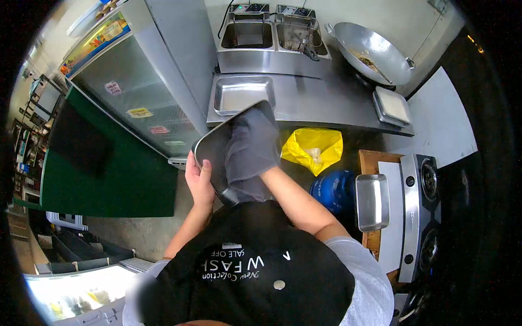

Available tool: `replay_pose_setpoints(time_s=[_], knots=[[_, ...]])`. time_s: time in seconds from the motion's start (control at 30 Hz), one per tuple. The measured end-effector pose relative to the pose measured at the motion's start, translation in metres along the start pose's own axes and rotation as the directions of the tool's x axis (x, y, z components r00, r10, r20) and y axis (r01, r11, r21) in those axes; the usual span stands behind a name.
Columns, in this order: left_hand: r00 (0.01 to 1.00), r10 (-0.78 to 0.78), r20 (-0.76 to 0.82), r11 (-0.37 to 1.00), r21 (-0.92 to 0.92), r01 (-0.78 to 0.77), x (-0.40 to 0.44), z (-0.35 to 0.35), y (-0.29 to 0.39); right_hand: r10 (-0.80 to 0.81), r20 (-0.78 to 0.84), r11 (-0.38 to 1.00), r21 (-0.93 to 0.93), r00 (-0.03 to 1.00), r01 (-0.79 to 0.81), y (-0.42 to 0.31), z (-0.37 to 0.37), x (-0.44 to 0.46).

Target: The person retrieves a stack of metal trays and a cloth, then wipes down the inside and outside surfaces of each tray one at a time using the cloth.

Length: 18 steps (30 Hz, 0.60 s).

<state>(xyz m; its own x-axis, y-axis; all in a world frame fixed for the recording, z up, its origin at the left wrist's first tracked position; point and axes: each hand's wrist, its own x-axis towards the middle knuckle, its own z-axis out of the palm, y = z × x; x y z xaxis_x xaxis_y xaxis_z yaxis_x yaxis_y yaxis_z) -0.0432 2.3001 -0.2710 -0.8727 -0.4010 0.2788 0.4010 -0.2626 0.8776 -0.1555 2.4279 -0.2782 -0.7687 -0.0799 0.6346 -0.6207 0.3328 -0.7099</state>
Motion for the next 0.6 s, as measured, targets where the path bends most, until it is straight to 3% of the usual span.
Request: replay_pose_setpoints(time_s=[0.03, 0.07, 0.1, 0.17, 0.3, 0.37, 0.4, 0.47, 0.5, 0.6], knots=[[1.0, -0.002, -0.002, 1.0, 0.001, 0.002, -0.001, -0.001, 0.0, 0.091, -0.037, 0.994, 0.071, 0.995, -0.088, 0.022, 0.008, 0.003], [0.998, 0.054, 0.007, 0.997, 0.062, -0.055, -0.003, -0.001, 0.001, 0.414, 0.078, 0.852, 0.316, 0.907, -0.417, 0.086, 0.032, -0.001], [0.994, 0.11, 0.02, 0.986, 0.122, -0.112, -0.004, -0.002, 0.001, 0.414, 0.082, 0.852, 0.316, 0.907, -0.417, 0.078, 0.028, -0.003], [0.997, 0.079, 0.019, 0.988, 0.132, -0.081, -0.005, -0.013, 0.005, 0.093, -0.04, 0.99, 0.113, 0.995, -0.088, 0.035, 0.011, -0.004], [1.0, 0.009, -0.017, 0.992, 0.126, -0.006, 0.009, -0.031, 0.014, 0.082, -0.048, 0.995, -0.051, 0.995, -0.084, -0.012, -0.008, -0.001], [0.999, 0.05, 0.02, 0.993, 0.108, -0.051, 0.015, -0.035, 0.022, -0.003, 0.158, 0.99, -0.137, 0.987, 0.025, -0.016, -0.016, -0.005], [0.997, 0.076, 0.022, 0.983, 0.168, -0.078, 0.018, -0.038, 0.028, -0.002, 0.155, 0.99, -0.138, 0.988, 0.023, -0.015, -0.016, -0.01], [0.993, 0.115, 0.014, 0.988, 0.103, -0.115, 0.025, -0.039, 0.033, -0.127, 0.349, 0.894, -0.365, 0.928, 0.26, -0.008, -0.01, -0.018], [0.989, 0.143, -0.024, 0.983, 0.124, -0.139, 0.025, -0.037, 0.033, -0.129, 0.35, 0.894, -0.364, 0.928, 0.262, -0.004, -0.008, -0.02], [0.984, 0.105, 0.145, 0.989, 0.086, -0.118, 0.029, -0.038, 0.043, -0.015, 0.441, 0.893, -0.397, 0.897, 0.21, -0.005, -0.003, -0.027]])
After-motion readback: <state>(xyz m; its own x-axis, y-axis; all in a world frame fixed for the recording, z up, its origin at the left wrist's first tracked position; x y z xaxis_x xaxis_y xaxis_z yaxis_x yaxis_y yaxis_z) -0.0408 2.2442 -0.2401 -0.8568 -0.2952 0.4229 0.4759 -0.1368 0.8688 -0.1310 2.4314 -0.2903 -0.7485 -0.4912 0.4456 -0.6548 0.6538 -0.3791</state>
